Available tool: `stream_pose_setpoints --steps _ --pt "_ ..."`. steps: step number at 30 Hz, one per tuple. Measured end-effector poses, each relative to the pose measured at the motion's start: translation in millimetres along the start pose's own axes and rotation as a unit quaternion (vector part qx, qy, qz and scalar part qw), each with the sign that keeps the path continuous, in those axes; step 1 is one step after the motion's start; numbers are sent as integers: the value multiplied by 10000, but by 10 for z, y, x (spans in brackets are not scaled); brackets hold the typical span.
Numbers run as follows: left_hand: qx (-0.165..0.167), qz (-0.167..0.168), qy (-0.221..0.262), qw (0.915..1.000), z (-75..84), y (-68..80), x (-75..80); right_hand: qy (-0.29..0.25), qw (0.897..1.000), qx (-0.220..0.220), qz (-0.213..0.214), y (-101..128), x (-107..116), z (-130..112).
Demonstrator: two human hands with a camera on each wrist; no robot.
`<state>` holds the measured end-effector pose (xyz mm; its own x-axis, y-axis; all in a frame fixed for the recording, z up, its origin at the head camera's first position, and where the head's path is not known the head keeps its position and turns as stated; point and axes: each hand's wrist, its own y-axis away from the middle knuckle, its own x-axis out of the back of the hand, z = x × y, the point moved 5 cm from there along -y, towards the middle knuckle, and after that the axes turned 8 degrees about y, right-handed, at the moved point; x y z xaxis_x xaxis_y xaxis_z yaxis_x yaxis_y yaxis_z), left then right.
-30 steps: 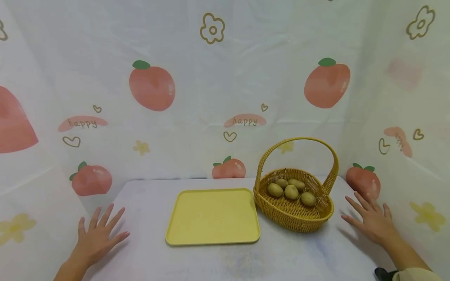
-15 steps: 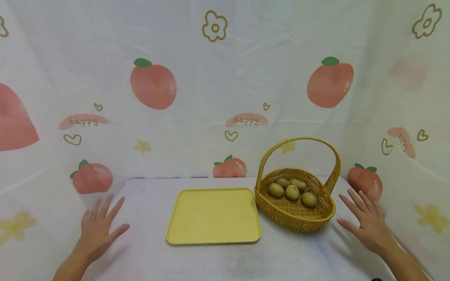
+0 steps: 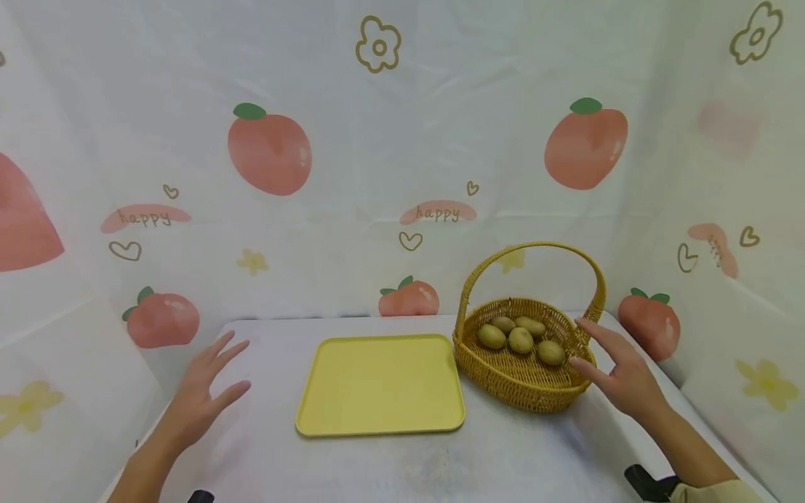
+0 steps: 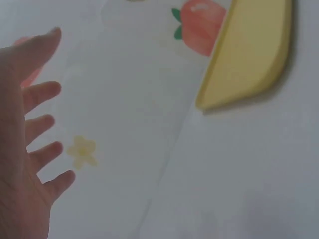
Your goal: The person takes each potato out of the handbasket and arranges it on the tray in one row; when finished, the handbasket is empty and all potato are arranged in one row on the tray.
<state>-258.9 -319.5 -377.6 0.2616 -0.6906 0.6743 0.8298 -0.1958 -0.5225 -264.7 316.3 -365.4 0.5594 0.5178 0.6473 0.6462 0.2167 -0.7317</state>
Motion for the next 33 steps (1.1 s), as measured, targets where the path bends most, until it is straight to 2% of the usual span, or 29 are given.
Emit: stream_pose_setpoints --steps 3,9,12,14,19,23,25,29,31,33 --pt "35 93 53 9999 92 -58 -9 127 9994 -288 -155 -150 -38 -65" --pt "-206 353 447 9982 241 -126 -76 -28 9967 -504 -639 -466 -200 -123" --pt "-227 364 569 9975 265 -132 -165 -274 9902 -767 -1135 -601 -324 -86" --pt "-185 345 679 9969 258 -130 -244 -478 9818 -970 -1562 -687 -412 -62" --pt "76 189 1139 9933 171 -118 -489 -987 9544 -1279 -2509 -874 -644 -21" --pt "549 -33 1460 9878 67 -98 -696 -1411 9293 -1377 -3124 -973 -843 -1" --pt "822 -150 1648 9828 15 -88 -793 -1645 9137 -1447 -3422 -1002 -953 7" --pt "1383 -327 1977 9699 -74 -90 -964 -2110 8759 -1762 -3965 -1014 -1156 17" --pt "1649 -417 2121 9623 -106 -93 -1035 -2347 8565 -1951 -4162 -1002 -1242 19" --pt "1867 -518 2216 9557 -136 -88 -1097 -2485 8418 -2073 -4319 -984 -1313 12"
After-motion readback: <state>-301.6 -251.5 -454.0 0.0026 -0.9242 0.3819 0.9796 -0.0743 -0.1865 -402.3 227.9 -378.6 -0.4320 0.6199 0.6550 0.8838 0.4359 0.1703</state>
